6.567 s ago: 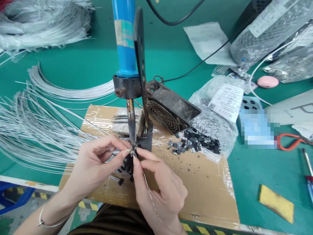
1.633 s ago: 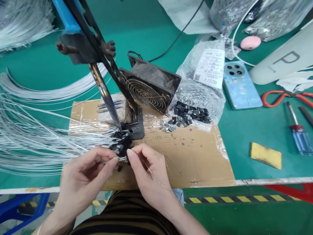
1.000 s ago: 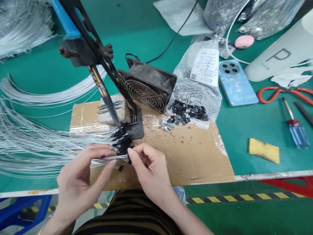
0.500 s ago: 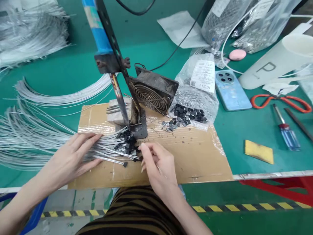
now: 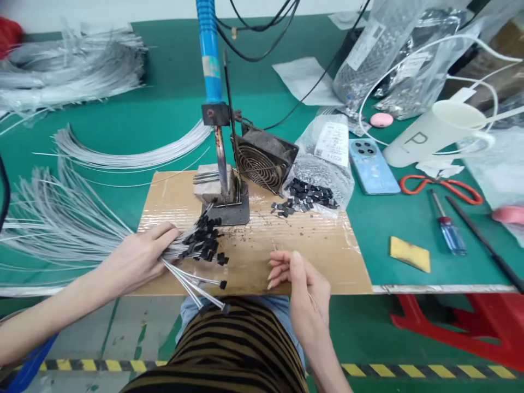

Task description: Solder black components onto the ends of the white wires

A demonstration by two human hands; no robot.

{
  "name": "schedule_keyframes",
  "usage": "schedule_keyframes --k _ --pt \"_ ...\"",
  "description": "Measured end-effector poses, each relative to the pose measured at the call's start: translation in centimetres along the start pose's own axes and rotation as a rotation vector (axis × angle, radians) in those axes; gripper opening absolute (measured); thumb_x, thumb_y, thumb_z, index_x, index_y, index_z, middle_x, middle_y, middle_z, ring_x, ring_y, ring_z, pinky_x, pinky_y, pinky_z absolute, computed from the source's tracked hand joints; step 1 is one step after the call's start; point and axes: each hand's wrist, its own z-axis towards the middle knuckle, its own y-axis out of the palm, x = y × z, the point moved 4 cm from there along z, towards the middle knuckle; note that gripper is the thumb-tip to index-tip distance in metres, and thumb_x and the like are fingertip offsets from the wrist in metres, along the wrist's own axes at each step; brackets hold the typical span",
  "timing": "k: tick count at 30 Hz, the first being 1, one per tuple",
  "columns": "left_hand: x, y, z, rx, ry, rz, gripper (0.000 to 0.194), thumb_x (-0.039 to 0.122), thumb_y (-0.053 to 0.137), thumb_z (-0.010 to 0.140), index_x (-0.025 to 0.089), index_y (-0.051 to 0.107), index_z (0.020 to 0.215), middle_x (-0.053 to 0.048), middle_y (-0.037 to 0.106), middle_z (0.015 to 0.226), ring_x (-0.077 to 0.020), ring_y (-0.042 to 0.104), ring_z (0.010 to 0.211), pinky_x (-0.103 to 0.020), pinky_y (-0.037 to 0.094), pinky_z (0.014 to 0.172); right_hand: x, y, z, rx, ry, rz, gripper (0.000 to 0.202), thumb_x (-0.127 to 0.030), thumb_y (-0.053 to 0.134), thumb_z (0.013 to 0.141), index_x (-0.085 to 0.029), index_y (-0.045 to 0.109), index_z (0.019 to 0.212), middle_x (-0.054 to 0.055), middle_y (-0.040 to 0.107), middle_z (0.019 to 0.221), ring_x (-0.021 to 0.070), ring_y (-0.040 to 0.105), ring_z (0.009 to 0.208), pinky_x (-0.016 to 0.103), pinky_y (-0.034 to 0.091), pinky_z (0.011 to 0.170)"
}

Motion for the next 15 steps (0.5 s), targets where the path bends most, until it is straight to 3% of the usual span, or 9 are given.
schedule_keyframes --k 4,7,10,12,14,15 --pt "-0.6 -0.7 -2.0 0.043 -0.039 -0.119 0.016 0.013 0.044 0.092 0.020 0.058 0.095 -0.006 0.071 0.077 -0.0265 0.072 0.069 -0.031 0.048 0.061 -0.2 0.0 -0.5 0.010 0.024 0.017 0.054 -0.067 0.064 0.101 -0.017 0.081 0.095 0.008 0.075 0.080 0.0151 0.068 0.063 0.024 0.059 0.055" --pt "-1.0 -1.9 -3.5 0.114 -0.085 -0.264 0.013 0.018 0.042 0.094 0.024 0.050 0.085 0.000 0.063 0.066 -0.0202 0.062 0.059 -0.026 0.042 0.058 -0.6 0.3 -0.6 -0.052 0.045 0.140 0.045 -0.059 0.071 0.099 -0.023 0.075 0.126 0.008 0.079 0.096 0.0173 0.071 0.069 0.027 0.062 0.057" --pt "-1.1 -3.0 -4.7 0.200 -0.125 -0.467 0.014 0.019 0.043 0.092 0.024 0.048 0.081 0.000 0.062 0.066 -0.0164 0.055 0.056 -0.024 0.037 0.058 -0.8 1.3 -1.0 -0.296 0.153 0.277 0.053 -0.053 0.068 0.101 -0.030 0.061 0.148 0.011 0.081 0.113 0.0207 0.075 0.075 0.031 0.064 0.058" --pt "-0.9 -3.3 -5.1 0.217 -0.123 -0.543 0.013 0.020 0.047 0.090 0.023 0.049 0.078 0.001 0.061 0.065 -0.0158 0.055 0.057 -0.024 0.035 0.058 -1.1 2.2 -1.6 -0.526 0.181 0.236 0.049 -0.057 0.055 0.106 -0.024 0.070 0.139 0.016 0.081 0.113 0.0255 0.079 0.083 0.036 0.067 0.065" --pt "-0.5 -3.1 -5.2 0.203 -0.106 -0.573 0.013 0.021 0.053 0.086 0.023 0.048 0.074 0.002 0.057 0.062 -0.0152 0.052 0.057 -0.024 0.032 0.057 -2.0 2.7 -2.0 -0.631 -0.016 0.100 0.052 -0.060 0.049 0.107 -0.023 0.075 0.134 0.017 0.080 0.124 0.0316 0.080 0.105 0.043 0.070 0.084" --pt "-0.3 -2.9 -5.1 0.196 -0.097 -0.596 0.014 0.020 0.055 0.084 0.023 0.047 0.072 0.003 0.054 0.061 -0.0148 0.050 0.056 -0.024 0.031 0.056 -2.8 2.9 -2.3 -0.598 -0.203 0.004 0.056 -0.063 0.049 0.107 -0.024 0.071 0.140 0.017 0.075 0.137 0.0350 0.076 0.121 0.048 0.067 0.096"
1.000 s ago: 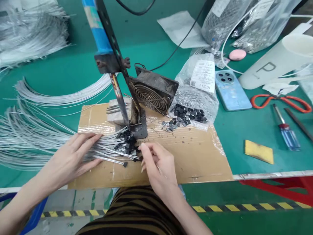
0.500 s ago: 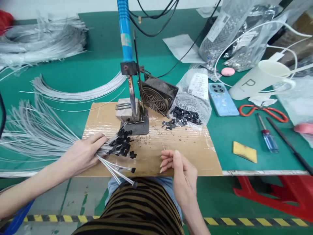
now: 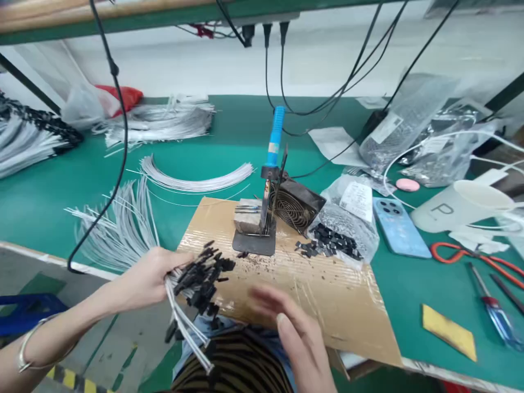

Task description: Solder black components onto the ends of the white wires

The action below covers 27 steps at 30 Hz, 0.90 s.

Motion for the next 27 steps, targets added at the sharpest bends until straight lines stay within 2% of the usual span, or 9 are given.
schedule_keyframes --k 4,6,8,12,15,18,21,24,27 --pt "0.5 0.8 0.2 -0.034 0.008 -0.110 0.019 0.013 0.052 0.079 0.023 0.042 0.066 0.004 0.046 0.058 -0.0131 0.038 0.055 -0.025 0.027 0.056 -3.8 2.8 -0.1 0.166 -0.555 -0.510 0.086 -0.070 0.057 0.100 -0.031 0.030 0.172 0.011 0.044 0.172 0.0402 0.047 0.156 0.062 0.048 0.123" --pt "0.9 0.8 0.1 -0.069 0.024 -0.187 0.021 0.012 0.055 0.075 0.022 0.041 0.063 0.005 0.042 0.059 -0.0120 0.036 0.056 -0.025 0.026 0.056 -5.4 5.1 0.7 0.127 -0.685 -0.582 0.077 -0.059 0.067 0.100 -0.041 0.037 0.168 0.003 0.048 0.170 0.0368 0.039 0.161 0.063 0.037 0.130" --pt "1.4 0.3 -0.1 -0.109 0.041 -0.278 0.021 0.014 0.059 0.075 0.021 0.043 0.063 0.006 0.041 0.060 -0.0111 0.036 0.057 -0.023 0.028 0.056 -7.1 7.3 1.9 0.069 -0.884 -0.691 0.077 -0.060 0.059 0.105 -0.029 0.033 0.171 0.012 0.050 0.168 0.0375 0.036 0.163 0.064 0.034 0.131" --pt "1.1 -1.8 -1.1 -0.121 0.027 -0.481 0.028 0.020 0.066 0.077 0.020 0.044 0.060 0.006 0.043 0.063 -0.0109 0.037 0.060 -0.022 0.030 0.054 -9.2 8.3 5.2 0.030 -0.805 -0.464 0.082 -0.076 0.034 0.107 -0.021 0.039 0.166 0.014 0.053 0.165 0.0373 0.041 0.160 0.063 0.037 0.129" --pt "-0.6 -3.8 -2.5 0.016 -0.027 -0.622 0.033 0.032 0.072 0.081 0.021 0.047 0.062 0.004 0.048 0.064 -0.0118 0.040 0.060 -0.024 0.033 0.054 -9.0 6.8 5.8 0.141 -0.754 -0.211 0.079 -0.078 0.032 0.105 -0.024 0.050 0.160 0.012 0.051 0.166 0.0404 0.041 0.159 0.066 0.027 0.132" --pt "-2.5 -5.1 -4.1 0.203 -0.073 -0.750 0.039 0.051 0.068 0.090 0.021 0.050 0.071 0.005 0.044 0.060 -0.0107 0.037 0.053 -0.024 0.028 0.049 -5.5 4.8 6.7 0.075 -0.501 -0.015 0.064 -0.070 0.035 0.109 -0.030 0.058 0.153 0.008 0.055 0.165 0.0357 0.044 0.158 0.058 0.029 0.133" --pt "-3.7 -5.1 -5.2 0.307 -0.061 -0.863 0.049 0.066 0.065 0.090 0.023 0.048 0.076 0.010 0.033 0.054 -0.0085 0.027 0.046 -0.025 0.017 0.044 -1.2 3.8 7.8 -0.046 -0.325 0.081 0.068 -0.077 0.057 0.097 -0.027 0.069 0.141 0.011 0.067 0.154 0.0391 0.059 0.146 0.054 0.049 0.119" --pt "-4.1 -4.6 -5.8 0.324 -0.017 -0.946 0.050 0.066 0.070 0.089 0.022 0.049 0.077 0.011 0.035 0.055 -0.0076 0.026 0.045 -0.025 0.017 0.043 1.4 3.6 8.3 -0.005 -0.216 0.133 0.070 -0.079 0.057 0.095 -0.025 0.072 0.136 0.013 0.069 0.150 0.0392 0.062 0.143 0.053 0.049 0.118" --pt "-3.9 -4.5 -5.9 0.296 0.032 -1.007 0.046 0.059 0.075 0.092 0.020 0.054 0.079 0.010 0.041 0.059 -0.0067 0.030 0.046 -0.022 0.022 0.044 1.9 4.0 8.0 0.015 -0.163 0.133 0.065 -0.077 0.055 0.097 -0.025 0.075 0.130 0.013 0.073 0.144 0.0388 0.067 0.136 0.052 0.052 0.115"
